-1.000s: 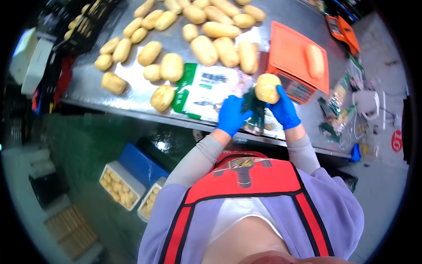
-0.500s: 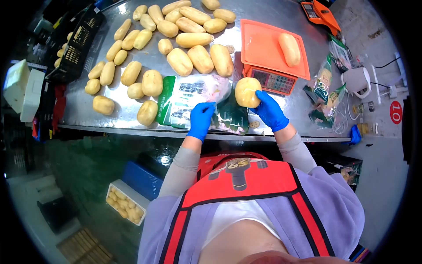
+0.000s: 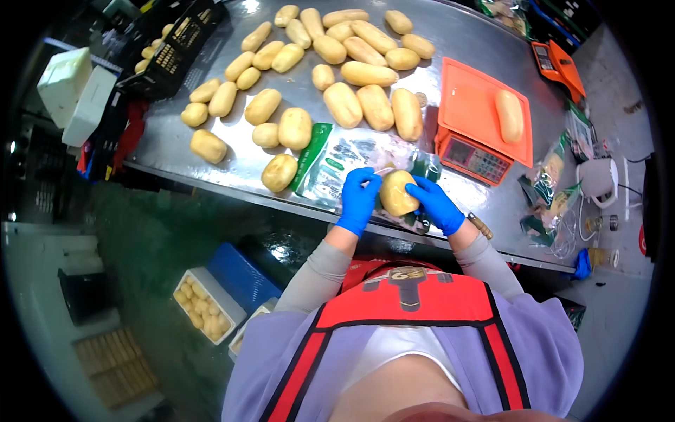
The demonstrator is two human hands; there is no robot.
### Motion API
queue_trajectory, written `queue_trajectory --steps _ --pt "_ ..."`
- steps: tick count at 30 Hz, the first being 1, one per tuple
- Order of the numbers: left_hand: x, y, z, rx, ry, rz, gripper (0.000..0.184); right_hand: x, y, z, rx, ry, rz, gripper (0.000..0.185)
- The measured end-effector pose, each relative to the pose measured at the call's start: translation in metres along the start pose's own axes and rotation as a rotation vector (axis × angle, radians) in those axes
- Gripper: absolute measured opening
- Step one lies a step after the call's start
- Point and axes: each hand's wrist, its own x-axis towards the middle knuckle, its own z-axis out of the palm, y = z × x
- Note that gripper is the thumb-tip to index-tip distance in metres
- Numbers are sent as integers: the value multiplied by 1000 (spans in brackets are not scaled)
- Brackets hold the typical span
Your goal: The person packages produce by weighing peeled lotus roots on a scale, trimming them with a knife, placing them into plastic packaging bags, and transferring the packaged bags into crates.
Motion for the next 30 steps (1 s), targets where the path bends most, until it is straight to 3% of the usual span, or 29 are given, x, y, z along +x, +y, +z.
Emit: queue_trajectory --steps 1,4,5,7,9,10,11,13,14,15,17,19,21,22,23,26,29,30 --pt "1 9 1 192 -34 194 7 1 1 -1 -61 8 -32 45" --pt "-1 29 5 304 -159 291 8 11 5 -1 242 69 -176 44" --pt "0 38 6 340 -163 347 9 11 3 -2 409 119 -85 42" --pt "2 46 8 324 -183 343 9 6 -2 15 267 169 -291 40" --pt "1 53 8 454 -256 460 7 4 6 9 -260 105 -446 38" --pt "0 52 7 476 -313 445 8 0 -1 -2 -558 -29 -397 36" --pt "-1 48 7 476 -314 442 8 1 -3 -6 -557 -29 -394 36" --pt "-4 40 12 413 -359 396 8 3 -7 -11 -847 35 -277 34" --pt "-4 39 15 358 -344 389 8 5 -5 -6 -313 66 -273 33" --pt "-1 39 15 357 -343 387 8 10 0 -1 -314 66 -270 33" --pt "2 54 16 386 -336 519 9 17 6 15 650 -44 -31 28" --pt "1 58 17 438 -320 526 10 15 -1 25 664 -18 15 23" --pt "-3 63 13 446 -390 520 9 18 6 23 -426 54 -570 23" --pt "-5 65 14 507 -424 505 7 22 6 21 -608 108 -593 26" --pt "-5 64 15 502 -424 503 7 22 3 20 -612 109 -589 26" --pt "-4 61 12 439 -346 463 5 28 0 23 651 -142 36 29" --pt "-2 66 8 563 -377 516 6 32 19 27 720 -73 100 32" --pt "-5 57 9 583 -377 552 8 38 23 28 491 -113 -77 35"
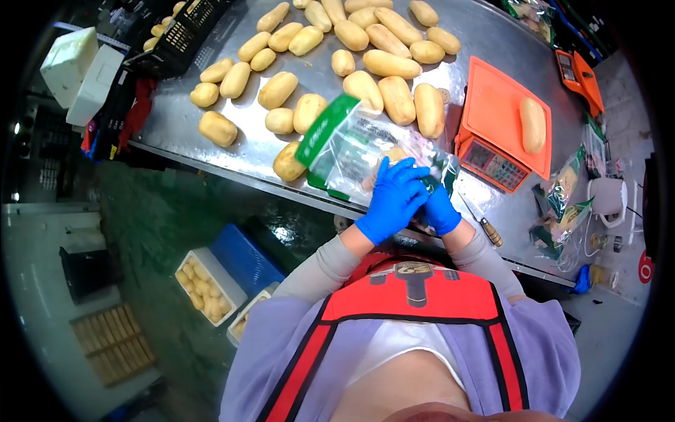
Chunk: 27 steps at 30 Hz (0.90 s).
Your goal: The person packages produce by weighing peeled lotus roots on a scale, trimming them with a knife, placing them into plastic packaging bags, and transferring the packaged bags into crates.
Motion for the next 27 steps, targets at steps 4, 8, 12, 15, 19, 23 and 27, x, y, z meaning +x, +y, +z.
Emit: queue_trajectory --steps 4,8,12,15,19,23,27 --pt "-2 11 2 -154 -53 -43 9 10 4 -32 -1330 -85 -494 38" --pt "-2 12 6 -40 -29 0 10 8 -3 -1 -537 -110 -198 40" --pt "2 27 24 -269 -57 102 7 16 -11 19 -176 -226 -96 43" --pt "9 33 24 -313 -77 88 7 21 -5 16 83 -289 -12 45" --pt "10 18 8 -330 -144 113 6 20 5 9 430 -286 85 48" --pt "-20 -6 -4 -280 311 -259 29 14 -8 20 167 -298 31 51" --pt "-75 -70 -4 -689 716 -855 35 12 -18 29 -66 -208 21 43"
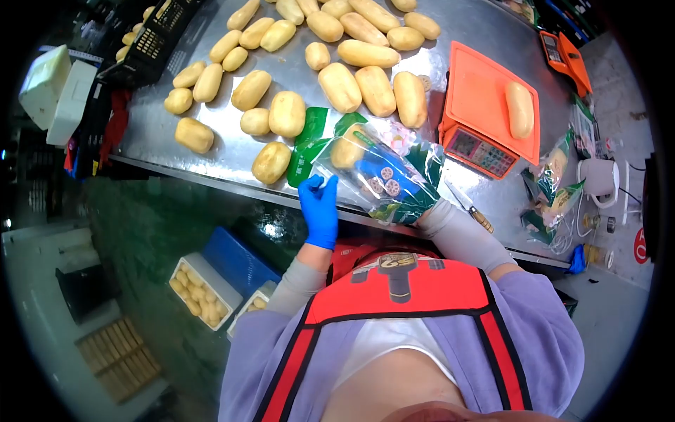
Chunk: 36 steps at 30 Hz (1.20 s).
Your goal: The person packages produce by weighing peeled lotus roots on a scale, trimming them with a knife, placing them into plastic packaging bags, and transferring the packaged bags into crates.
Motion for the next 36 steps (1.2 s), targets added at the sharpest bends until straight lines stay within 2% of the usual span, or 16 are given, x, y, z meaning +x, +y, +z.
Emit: queue_trajectory --steps 1,4,7,11,12,13,15,16,18,19,21,24,28,30,32,36 --pt "-3 21 1 -54 -11 -312 26 5 6 -14 -592 -77 -159 43" --pt "-1 26 5 -139 -434 -718 24 14 20 -19 -906 -168 -322 41" --pt "-6 21 14 -7 -532 -588 21 18 36 -20 444 -156 83 53" --pt "-1 27 6 -29 -560 -482 16 30 40 -15 -827 -186 -285 44" --pt "1 33 8 -48 -528 -463 15 31 44 -24 -50 -241 -13 47" --pt "7 42 7 32 -592 -335 13 15 28 -20 -908 -210 -231 42" --pt "19 50 8 -57 -572 -285 13 -18 -5 -6 -1318 -240 -207 37" --pt "24 51 9 -211 -480 -368 16 -27 -22 0 -843 -323 -50 36" --pt "28 59 7 -307 -388 -349 14 -71 -88 14 -849 -507 -16 40" --pt "29 70 14 -299 -350 -348 12 -84 -114 1 -828 -422 95 38" --pt "32 83 23 -218 -387 -287 13 -100 -141 -27 -659 259 -354 39" --pt "32 103 45 -63 -464 -91 6 -84 -167 -127 -1231 1118 -818 66" --pt "31 119 107 77 -686 462 10 -74 -165 -217 -1463 1306 -601 80" --pt "35 124 155 -244 -759 -139 10 -79 -169 -212 -1275 1188 -600 82" --pt "33 119 201 -127 -920 135 8 -93 -158 -218 -1021 1117 -717 77" --pt "23 88 278 -329 -905 -133 17 -167 -107 -154 -971 1016 -767 74"
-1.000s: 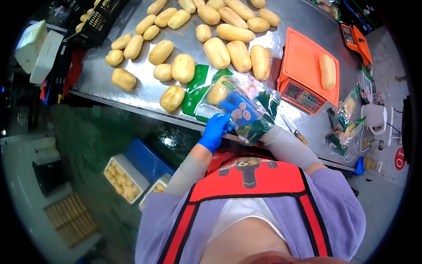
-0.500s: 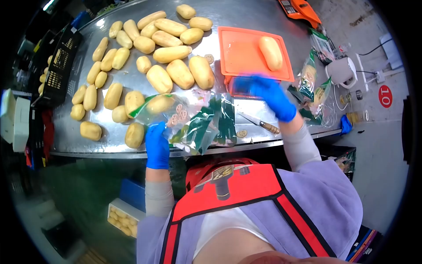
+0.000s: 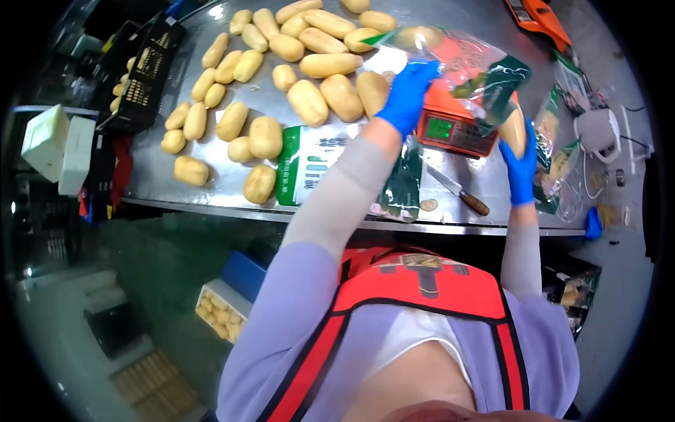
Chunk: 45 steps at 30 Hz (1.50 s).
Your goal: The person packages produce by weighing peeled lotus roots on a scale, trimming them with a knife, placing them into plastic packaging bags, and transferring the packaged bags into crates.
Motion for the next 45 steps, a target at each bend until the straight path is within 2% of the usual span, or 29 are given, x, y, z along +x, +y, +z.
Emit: queue_trajectory --steps 2,5,9,11,12,14,16,17,19,20,21,22,23,24,25,26,27,28,30,31,33,34,36,41,42,44,45 --pt "12 -20 1 51 -15 -7 19 -47 10 -19 -164 51 2 76" --pt "15 -40 -3 175 11 -110 14 -97 27 -39 -205 54 63 77" --pt "11 -52 -5 178 -10 -112 18 -121 69 -54 -382 -9 105 76" --pt "4 -47 0 -37 37 -283 20 -120 73 -53 -455 -47 87 76" --pt "1 -42 0 -41 45 -278 20 -117 74 -51 -470 -51 83 76" --pt "-9 -33 -4 163 11 -507 18 -110 74 -45 -485 -68 72 76" --pt "-26 -29 -17 113 -51 -519 15 -104 71 -42 -570 -75 35 76" --pt "-36 -23 -28 257 -176 -438 19 -102 70 -42 -572 -81 32 76" --pt "-58 -3 -51 298 -231 -386 23 -99 70 -45 -690 -75 55 74" --pt "-69 15 -66 196 -160 -418 24 -98 74 -47 -694 -77 55 74" --pt "-74 27 -93 194 -150 -357 27 -98 80 -50 -728 -74 18 71" --pt "-81 38 -125 269 -59 -225 27 -99 85 -54 -768 -66 -18 69" --pt "-83 55 -152 570 75 -73 25 -101 88 -55 -771 -39 -27 66" --pt "-83 55 -203 461 247 14 22 -102 88 -56 -783 -7 -31 64" --pt "-81 84 -231 485 493 -159 21 -104 79 -53 -766 21 -23 61" --pt "-75 74 -336 980 389 280 24 -104 72 -51 -756 42 -22 59" --pt "-86 119 -275 1009 585 265 34 -105 70 -49 -743 62 -4 58" --pt "-81 117 -337 1057 679 366 50 -107 69 -47 -725 78 10 57" --pt "-85 136 -358 1563 742 331 71 -110 67 -44 -689 106 71 56" --pt "-84 141 -372 1554 727 331 71 -112 66 -42 -678 118 88 55" --pt "-81 146 -397 1953 652 133 84 -113 57 -38 -644 148 124 55" --pt "-80 147 -404 1946 639 132 84 -114 54 -37 -597 170 154 55" --pt "-76 145 -418 1435 527 -71 89 -117 50 -39 -644 177 161 55" --pt "-66 147 -444 1304 559 -6 76 -122 38 -35 -533 235 353 55" --pt "-64 149 -448 1303 559 -8 76 -120 34 -31 -535 234 354 55" --pt "-63 155 -443 1050 700 -115 74 -113 25 -25 -374 299 278 54" --pt "-65 157 -439 1042 666 -71 74 -107 19 -22 -370 288 238 52"
